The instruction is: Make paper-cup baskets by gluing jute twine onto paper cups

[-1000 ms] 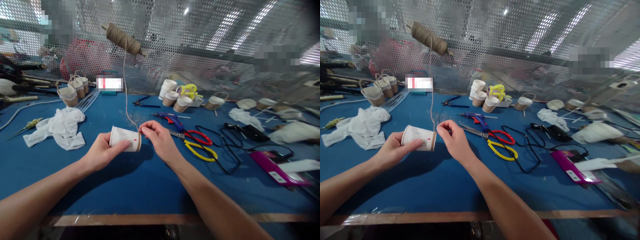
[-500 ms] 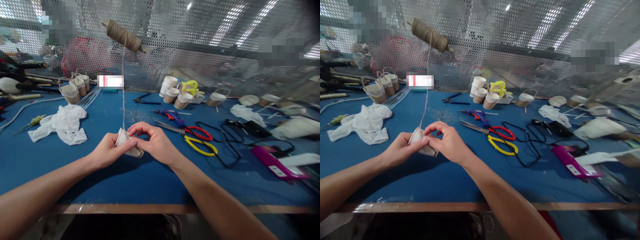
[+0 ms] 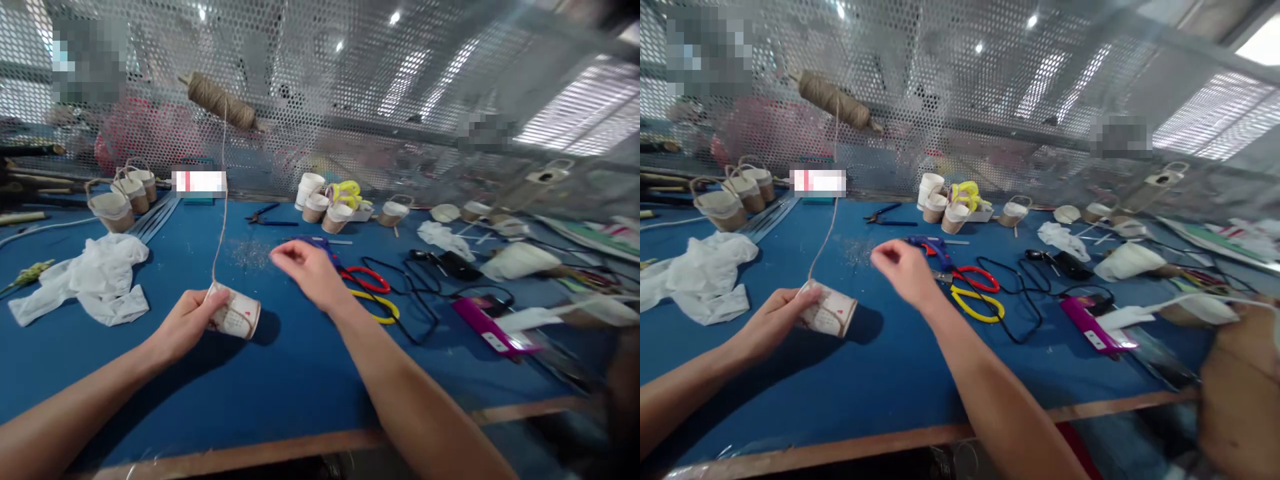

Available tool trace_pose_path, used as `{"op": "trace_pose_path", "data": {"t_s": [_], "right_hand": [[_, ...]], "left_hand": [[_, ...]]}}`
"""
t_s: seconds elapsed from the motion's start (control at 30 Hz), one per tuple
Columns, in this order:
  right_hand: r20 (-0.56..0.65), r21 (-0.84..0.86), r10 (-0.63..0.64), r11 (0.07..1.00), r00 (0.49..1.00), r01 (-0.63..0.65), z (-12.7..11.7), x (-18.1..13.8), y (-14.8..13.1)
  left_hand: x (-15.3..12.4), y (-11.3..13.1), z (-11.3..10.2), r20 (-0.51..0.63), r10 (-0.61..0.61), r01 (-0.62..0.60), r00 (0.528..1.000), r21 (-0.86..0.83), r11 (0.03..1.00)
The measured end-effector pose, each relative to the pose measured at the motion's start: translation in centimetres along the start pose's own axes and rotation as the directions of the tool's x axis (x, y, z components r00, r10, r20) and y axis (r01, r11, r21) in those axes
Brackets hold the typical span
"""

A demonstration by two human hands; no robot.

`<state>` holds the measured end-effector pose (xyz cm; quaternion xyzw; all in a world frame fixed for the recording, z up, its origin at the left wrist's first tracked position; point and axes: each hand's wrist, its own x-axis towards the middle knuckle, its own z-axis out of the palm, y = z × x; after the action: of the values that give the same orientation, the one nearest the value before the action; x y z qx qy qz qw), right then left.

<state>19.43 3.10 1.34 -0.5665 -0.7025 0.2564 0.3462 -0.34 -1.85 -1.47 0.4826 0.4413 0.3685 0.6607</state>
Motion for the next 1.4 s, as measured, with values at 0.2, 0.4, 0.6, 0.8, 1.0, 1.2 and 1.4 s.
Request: {"op": "trace_pose_path", "data": {"t_s": [0.2,0.4,0.6,0.8,1.0,1.2,1.4], "right_hand": [[-0.205,-0.253,0.183,0.939,0.961,-0.233,-4.1,5.1,6.6],[-0.188,-0.257,0.283,0.910,0.941,-0.325,-4.2,6.2,9.8],[-0.123,-0.042,0.270,0.960,0.955,-0.277,-4.7,3.8,6.0],[0.273,0.293,0.163,0.924,0.948,-0.243,-3.9,-1.1,1.0],[0.390,0.193,0.057,0.971,0.919,-0.142,-2.8,-3.6,0.3],[0.283,-0.085,0.074,0.995,0.956,-0.052,-2.6,-4.3,0.5],[0.292,-0.262,-0.278,0.897,0.915,0.357,-2.6,-4.7,1.7]], "left_hand": [[0.9,0.1,-0.4,-0.195,0.068,-0.068,0.978,0.008,0.998],[2.1,0.3,-0.7,-0.257,0.050,-0.060,0.965,-0.035,0.998],[2.9,0.1,-0.6,-0.240,-0.004,-0.009,0.971,-0.055,0.998],[2.9,-0.4,-0.7,-0.231,-0.009,-0.006,0.973,-0.063,0.998],[2.5,-0.2,-0.8,-0.228,-0.030,0.012,0.973,-0.079,0.997],[2.5,-0.3,-1.2,-0.216,-0.021,-0.001,0.976,-0.101,0.995],[2.5,-0.3,-1.3,-0.213,-0.007,-0.001,0.977,-0.038,0.999]]}}
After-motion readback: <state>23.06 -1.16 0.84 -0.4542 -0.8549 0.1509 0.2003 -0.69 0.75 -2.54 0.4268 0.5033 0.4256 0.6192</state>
